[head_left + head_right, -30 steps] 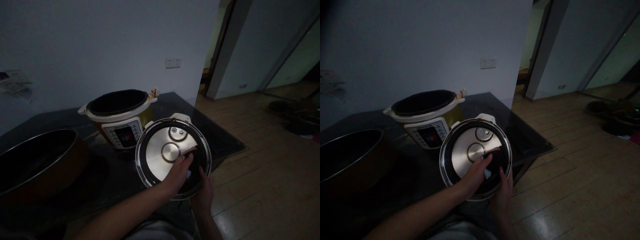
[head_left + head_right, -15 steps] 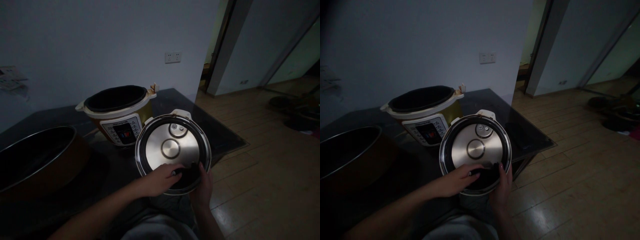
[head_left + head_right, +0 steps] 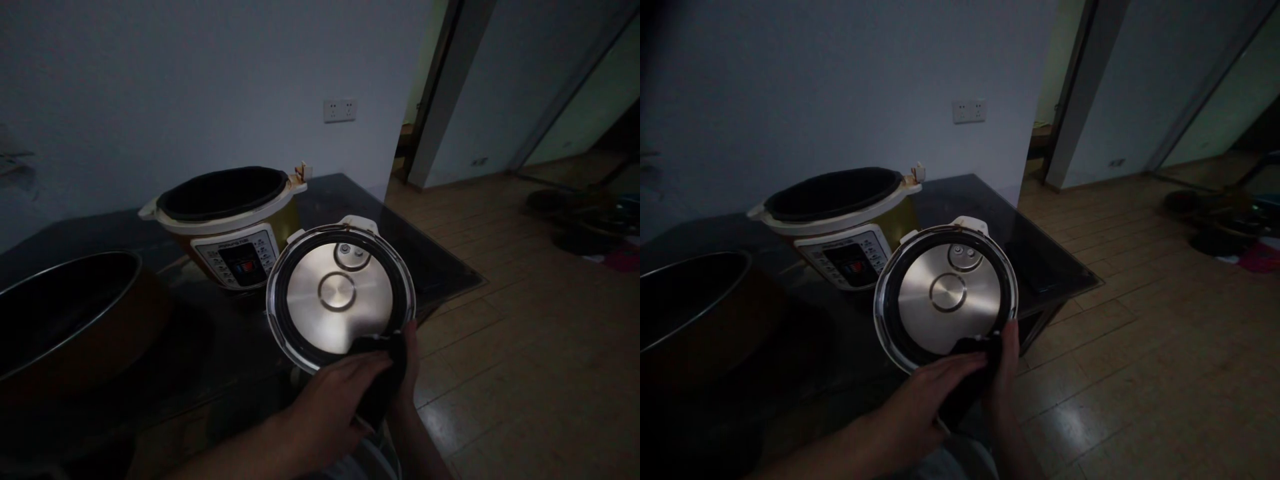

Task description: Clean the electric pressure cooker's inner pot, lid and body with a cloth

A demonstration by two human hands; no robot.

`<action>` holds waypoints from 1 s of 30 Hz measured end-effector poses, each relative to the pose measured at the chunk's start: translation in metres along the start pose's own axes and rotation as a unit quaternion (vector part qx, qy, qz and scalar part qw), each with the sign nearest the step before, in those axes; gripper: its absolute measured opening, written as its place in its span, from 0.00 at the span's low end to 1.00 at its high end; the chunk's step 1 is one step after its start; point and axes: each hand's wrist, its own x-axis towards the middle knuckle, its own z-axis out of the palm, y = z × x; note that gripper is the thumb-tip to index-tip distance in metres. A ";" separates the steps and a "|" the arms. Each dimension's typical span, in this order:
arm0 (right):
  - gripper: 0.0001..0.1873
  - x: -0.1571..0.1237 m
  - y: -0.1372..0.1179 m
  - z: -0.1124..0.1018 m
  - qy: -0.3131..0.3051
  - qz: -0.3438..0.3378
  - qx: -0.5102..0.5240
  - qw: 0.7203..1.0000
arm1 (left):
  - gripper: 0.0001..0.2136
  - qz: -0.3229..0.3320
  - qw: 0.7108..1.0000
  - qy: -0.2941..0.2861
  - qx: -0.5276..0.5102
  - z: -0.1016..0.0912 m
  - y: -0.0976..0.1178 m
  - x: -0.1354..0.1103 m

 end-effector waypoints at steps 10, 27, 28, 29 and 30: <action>0.29 -0.003 -0.020 0.006 0.021 -0.005 -0.048 0.999 | 0.38 0.024 0.989 -0.040 0.142 0.017 -0.008 0.004; 0.28 0.005 -0.006 -0.016 -0.013 -0.165 -0.176 0.970 | 0.21 0.108 0.915 -0.009 0.389 -0.066 -0.071 -0.065; 0.28 0.006 -0.004 -0.019 -0.021 -0.186 -0.196 0.963 | 0.19 0.118 0.902 -0.001 0.415 -0.073 -0.073 -0.065; 0.28 0.008 -0.003 -0.022 -0.027 -0.205 -0.212 0.955 | 0.17 0.128 0.889 0.006 0.439 -0.080 -0.075 -0.064; 0.28 0.009 -0.002 -0.024 -0.030 -0.216 -0.222 0.950 | 0.16 0.138 0.877 0.009 0.461 -0.088 -0.076 -0.062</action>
